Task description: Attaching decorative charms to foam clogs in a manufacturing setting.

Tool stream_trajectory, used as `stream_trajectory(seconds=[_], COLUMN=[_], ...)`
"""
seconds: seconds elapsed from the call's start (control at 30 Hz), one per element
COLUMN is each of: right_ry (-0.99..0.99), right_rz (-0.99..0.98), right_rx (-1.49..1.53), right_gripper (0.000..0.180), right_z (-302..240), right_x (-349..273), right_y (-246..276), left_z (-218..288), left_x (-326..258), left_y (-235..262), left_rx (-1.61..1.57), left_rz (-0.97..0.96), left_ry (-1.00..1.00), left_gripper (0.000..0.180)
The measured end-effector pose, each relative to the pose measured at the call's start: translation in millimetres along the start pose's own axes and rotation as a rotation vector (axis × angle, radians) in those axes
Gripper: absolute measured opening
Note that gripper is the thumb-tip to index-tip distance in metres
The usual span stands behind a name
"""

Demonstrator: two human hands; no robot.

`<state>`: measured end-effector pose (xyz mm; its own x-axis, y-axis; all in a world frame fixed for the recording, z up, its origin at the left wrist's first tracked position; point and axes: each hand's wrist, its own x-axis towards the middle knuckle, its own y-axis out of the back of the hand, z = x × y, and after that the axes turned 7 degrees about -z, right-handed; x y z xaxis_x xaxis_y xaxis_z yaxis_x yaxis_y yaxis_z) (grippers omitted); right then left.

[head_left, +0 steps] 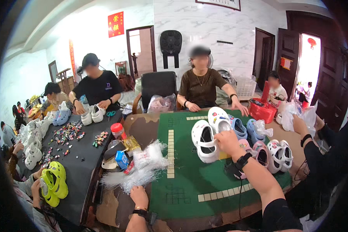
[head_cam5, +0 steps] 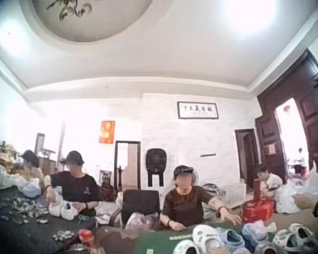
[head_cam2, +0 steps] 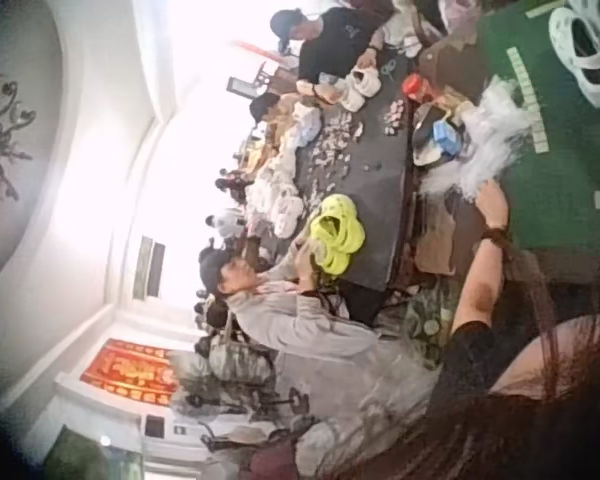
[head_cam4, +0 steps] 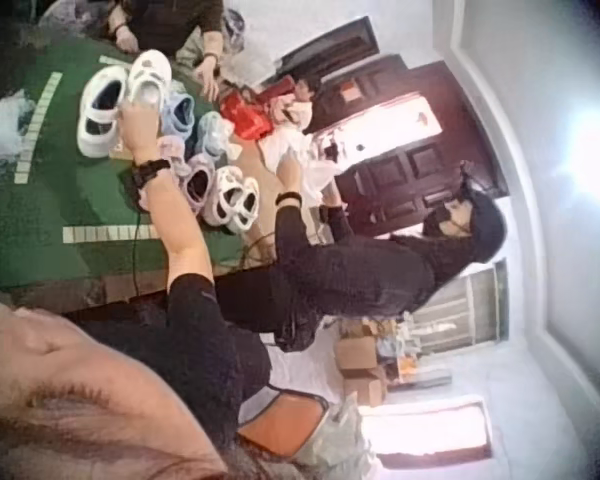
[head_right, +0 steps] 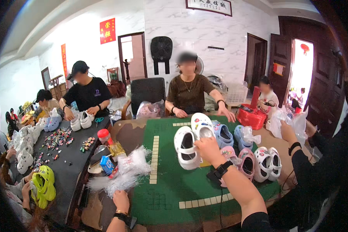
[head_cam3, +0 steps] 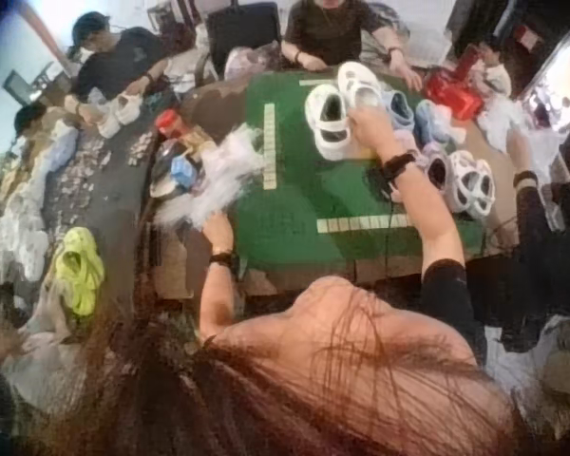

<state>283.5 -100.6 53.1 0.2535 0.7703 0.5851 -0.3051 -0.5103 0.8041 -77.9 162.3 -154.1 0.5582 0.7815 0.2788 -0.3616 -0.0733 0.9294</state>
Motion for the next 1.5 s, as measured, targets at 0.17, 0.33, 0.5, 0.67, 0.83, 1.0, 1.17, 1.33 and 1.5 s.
stream_trajectory(seconds=[0.17, 0.33, 0.5, 0.67, 0.83, 1.0, 1.17, 1.33, 1.5], right_ry=[-0.262, -0.267, -0.179, -0.064, -0.065, -0.027, -0.019, -0.054, -0.082], right_rz=[-0.472, -0.281, -0.218, -0.293, -0.453, -0.47, -0.418, -0.407, -0.425], right_rx=[-0.142, -0.05, 0.115, 0.301, 0.542, 0.598, 0.635, 0.686, 0.712], right_gripper=[0.019, 0.03, 0.037, 0.034, 0.026, 0.023, 0.025, 0.025, 0.025], right_z=[23.8, 4.5, -29.6, -68.5, -93.7, -110.3, -116.4, -122.0, -125.7], right_x=[-56.1, -90.9, -108.8, -131.3, -162.2, -163.8, -160.5, -156.9, -157.4], right_y=[-66.9, -71.2, -48.2, -26.5, -30.1, -18.4, -20.2, -19.7, -20.1], left_z=[-7.4, -9.6, -6.7, -3.3, 8.0, -8.8, 5.9, 26.8, 12.3], left_x=[6.3, 8.5, 14.4, 25.5, 33.8, 57.3, 53.1, 43.3, 40.3], left_y=[-4.5, 8.6, 13.5, 17.1, 46.4, 62.7, 91.9, 113.4, 97.8], left_rx=[0.093, 0.194, 0.283, 0.236, -0.037, -0.454, -0.488, -0.384, -0.379], left_rz=[-0.047, -0.189, -0.241, -0.255, -0.184, -0.208, 0.092, 0.262, 0.08], left_ry=[-0.06, -0.075, -0.068, -0.06, 0.025, 0.177, 0.028, -0.121, -0.05], left_gripper=[0.013, 0.016, 0.017, 0.017, 0.02, 0.024, 0.021, 0.015, 0.025])
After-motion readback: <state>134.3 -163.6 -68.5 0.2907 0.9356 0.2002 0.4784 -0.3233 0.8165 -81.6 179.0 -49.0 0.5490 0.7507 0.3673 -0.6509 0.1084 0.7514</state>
